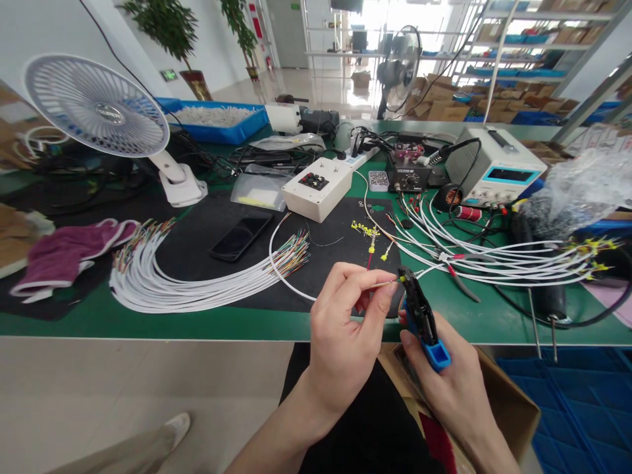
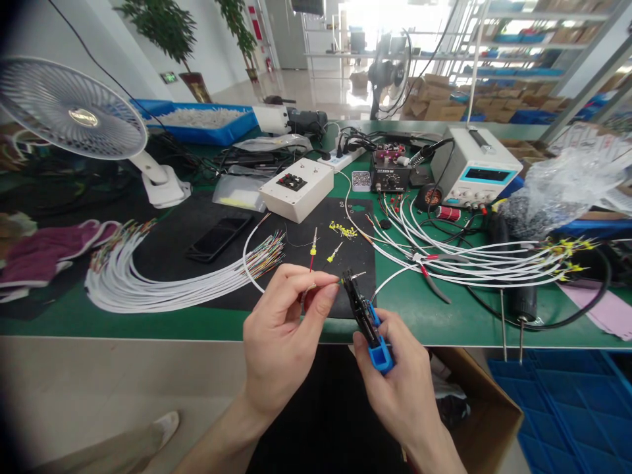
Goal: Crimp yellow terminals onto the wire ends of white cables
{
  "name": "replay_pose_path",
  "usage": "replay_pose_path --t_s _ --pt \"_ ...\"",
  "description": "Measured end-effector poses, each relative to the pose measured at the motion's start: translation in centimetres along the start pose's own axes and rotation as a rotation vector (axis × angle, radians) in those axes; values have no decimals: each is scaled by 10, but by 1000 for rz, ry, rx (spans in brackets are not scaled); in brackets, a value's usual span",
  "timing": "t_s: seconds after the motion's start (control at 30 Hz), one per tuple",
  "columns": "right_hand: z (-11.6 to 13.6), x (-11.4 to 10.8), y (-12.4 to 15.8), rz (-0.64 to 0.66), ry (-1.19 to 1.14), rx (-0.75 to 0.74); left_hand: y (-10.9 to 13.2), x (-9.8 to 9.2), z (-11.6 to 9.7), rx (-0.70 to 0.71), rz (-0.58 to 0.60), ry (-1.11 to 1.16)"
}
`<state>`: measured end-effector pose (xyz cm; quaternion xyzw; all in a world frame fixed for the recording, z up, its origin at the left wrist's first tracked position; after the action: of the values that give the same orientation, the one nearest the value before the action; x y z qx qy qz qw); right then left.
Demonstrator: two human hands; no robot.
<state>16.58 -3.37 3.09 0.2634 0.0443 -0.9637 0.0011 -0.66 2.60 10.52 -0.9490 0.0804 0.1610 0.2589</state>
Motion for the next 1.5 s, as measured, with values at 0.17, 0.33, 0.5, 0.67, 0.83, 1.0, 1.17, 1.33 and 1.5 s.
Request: replay_pose_path --t_s 0.17,0.33,0.5,0.67,0.83,1.0,1.17,1.33,1.5 --pt "-8 4 11 -150 24 45 3 -3 4 -47 7 41" --pt "3 15 12 -62 160 5 6 -5 6 -78 21 74" --pt "8 21 15 -25 175 9 8 -8 6 -81 22 46" --pt "7 25 18 -45 192 37 11 -12 5 -61 -10 23" --pt "7 27 17 -49 178 40 14 -16 1 -38 -19 -57" --pt "6 28 15 -65 181 31 17 -20 -6 -20 -40 -160" --pt "9 29 15 -60 193 22 18 -22 -11 -23 -21 -244" --pt "10 31 15 -57 210 21 22 -24 -12 -47 13 -304" --pt "9 32 15 -59 215 11 22 -25 -11 -89 48 -295"
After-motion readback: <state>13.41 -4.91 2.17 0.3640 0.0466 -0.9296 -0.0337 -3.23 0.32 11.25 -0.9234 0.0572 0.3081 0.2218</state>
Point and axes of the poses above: each hand's wrist, its own y-axis away from the middle knuckle, its own x-axis out of the palm, z = x × y, the point moved 7 cm from there along -y, towards the middle knuckle, and after that the axes turned 12 degrees about z, right-handed, at the moved point
